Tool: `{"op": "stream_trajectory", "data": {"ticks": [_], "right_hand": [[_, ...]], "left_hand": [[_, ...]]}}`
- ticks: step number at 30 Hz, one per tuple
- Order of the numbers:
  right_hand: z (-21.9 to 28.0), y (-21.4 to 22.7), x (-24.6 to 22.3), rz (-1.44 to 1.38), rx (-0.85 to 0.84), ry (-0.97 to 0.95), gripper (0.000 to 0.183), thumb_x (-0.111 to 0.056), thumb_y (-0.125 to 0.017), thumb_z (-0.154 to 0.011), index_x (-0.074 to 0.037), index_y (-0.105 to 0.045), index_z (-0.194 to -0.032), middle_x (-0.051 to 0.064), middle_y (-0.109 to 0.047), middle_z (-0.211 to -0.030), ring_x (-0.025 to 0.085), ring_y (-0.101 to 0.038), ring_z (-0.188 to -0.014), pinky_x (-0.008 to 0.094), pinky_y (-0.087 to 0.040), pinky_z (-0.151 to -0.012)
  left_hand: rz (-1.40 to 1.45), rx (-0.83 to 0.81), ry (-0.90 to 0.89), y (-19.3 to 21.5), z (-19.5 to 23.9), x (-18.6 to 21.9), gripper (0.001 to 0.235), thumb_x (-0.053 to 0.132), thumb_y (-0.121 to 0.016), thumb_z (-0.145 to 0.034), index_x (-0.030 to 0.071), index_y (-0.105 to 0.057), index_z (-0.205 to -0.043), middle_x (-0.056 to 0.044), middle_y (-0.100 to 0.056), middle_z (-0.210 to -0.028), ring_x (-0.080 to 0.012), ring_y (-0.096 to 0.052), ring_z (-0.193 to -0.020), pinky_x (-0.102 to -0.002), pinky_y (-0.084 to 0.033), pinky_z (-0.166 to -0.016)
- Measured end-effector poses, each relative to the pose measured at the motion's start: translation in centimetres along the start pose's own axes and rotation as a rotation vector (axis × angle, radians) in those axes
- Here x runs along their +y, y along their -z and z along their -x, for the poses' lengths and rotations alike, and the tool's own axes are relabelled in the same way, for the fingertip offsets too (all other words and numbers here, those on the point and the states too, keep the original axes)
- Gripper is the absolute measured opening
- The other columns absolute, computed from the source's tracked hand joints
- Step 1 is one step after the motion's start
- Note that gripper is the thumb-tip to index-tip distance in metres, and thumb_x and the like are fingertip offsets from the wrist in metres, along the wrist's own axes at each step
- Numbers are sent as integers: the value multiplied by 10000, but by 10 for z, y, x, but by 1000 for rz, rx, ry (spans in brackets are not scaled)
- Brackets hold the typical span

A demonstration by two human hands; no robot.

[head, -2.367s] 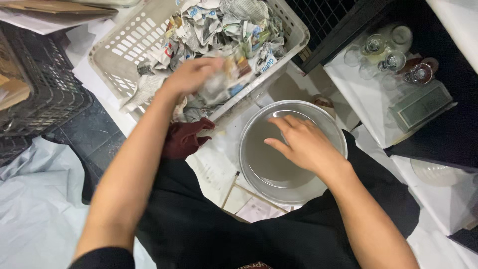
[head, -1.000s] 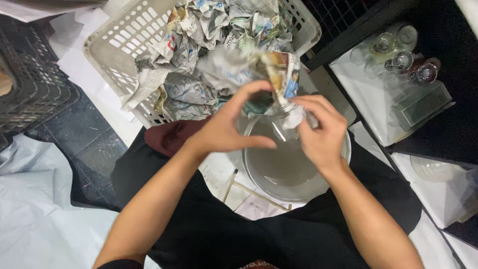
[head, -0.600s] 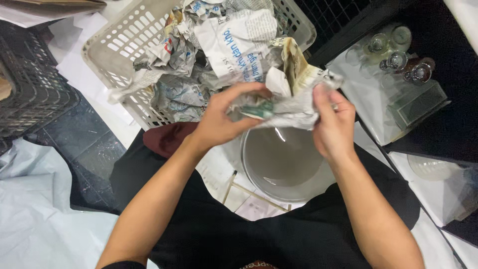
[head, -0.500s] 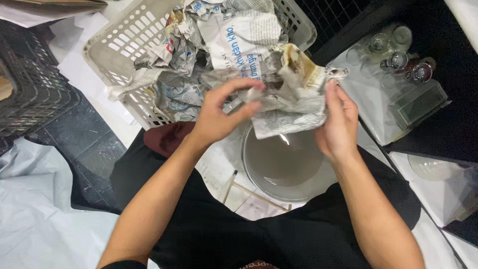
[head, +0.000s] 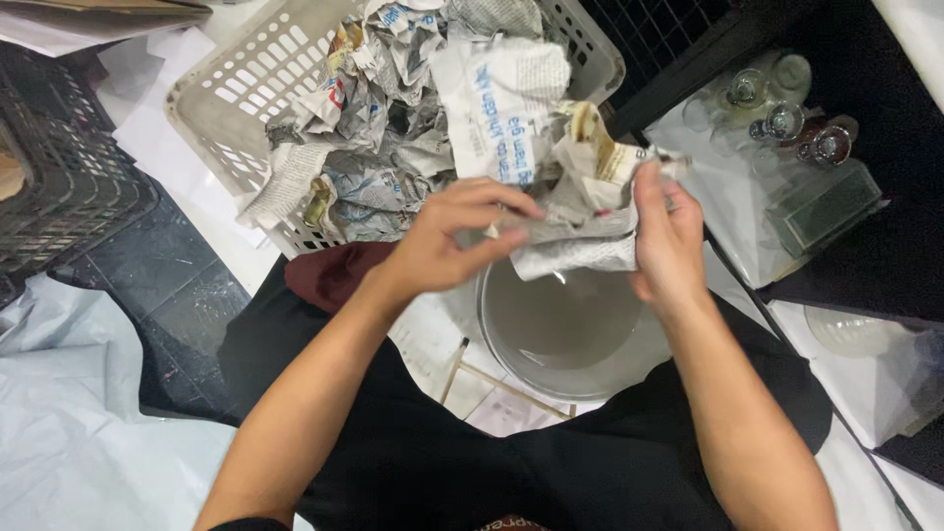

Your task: The person repeatedly takes crumpled newspaper sheets from a basket, unfolds them, and wraps individual glass items. Each wrapped item is placed into a metal bucket. The process continues with multiple glass pieces throughout the clip.

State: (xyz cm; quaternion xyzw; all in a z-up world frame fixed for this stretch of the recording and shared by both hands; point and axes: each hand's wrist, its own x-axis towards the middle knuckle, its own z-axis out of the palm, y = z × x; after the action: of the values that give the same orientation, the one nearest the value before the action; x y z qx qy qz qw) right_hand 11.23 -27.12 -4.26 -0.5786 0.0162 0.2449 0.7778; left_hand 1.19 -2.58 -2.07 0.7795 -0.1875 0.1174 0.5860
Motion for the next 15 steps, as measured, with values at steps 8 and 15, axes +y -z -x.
{"op": "stream_trajectory", "data": {"ticks": [8,15], "right_hand": [[1,14,-29,719,-409,-134,731,-310,-896,-685,38,-614,-1263,146,-724,-1177,221,-707,-1076,358,-572,-930],[2,0,-31,989,-651,-319,607,-315,-890,-690,53,-756,-1154,199,-763,-1106,281,-715,-1008,363,-545,-887]], "left_hand": [[209,491,322,14,9,-17,190,162,-670,-1055,2,-725,-1140,13,-730,-975,-34,-629,-851,-212,-520,-771],[41,627,210,52,2,-25,195,160,-694,-1078,-25,-739,-1118,21,-739,-970,-38,-636,-871,-210,-508,-783]]}}
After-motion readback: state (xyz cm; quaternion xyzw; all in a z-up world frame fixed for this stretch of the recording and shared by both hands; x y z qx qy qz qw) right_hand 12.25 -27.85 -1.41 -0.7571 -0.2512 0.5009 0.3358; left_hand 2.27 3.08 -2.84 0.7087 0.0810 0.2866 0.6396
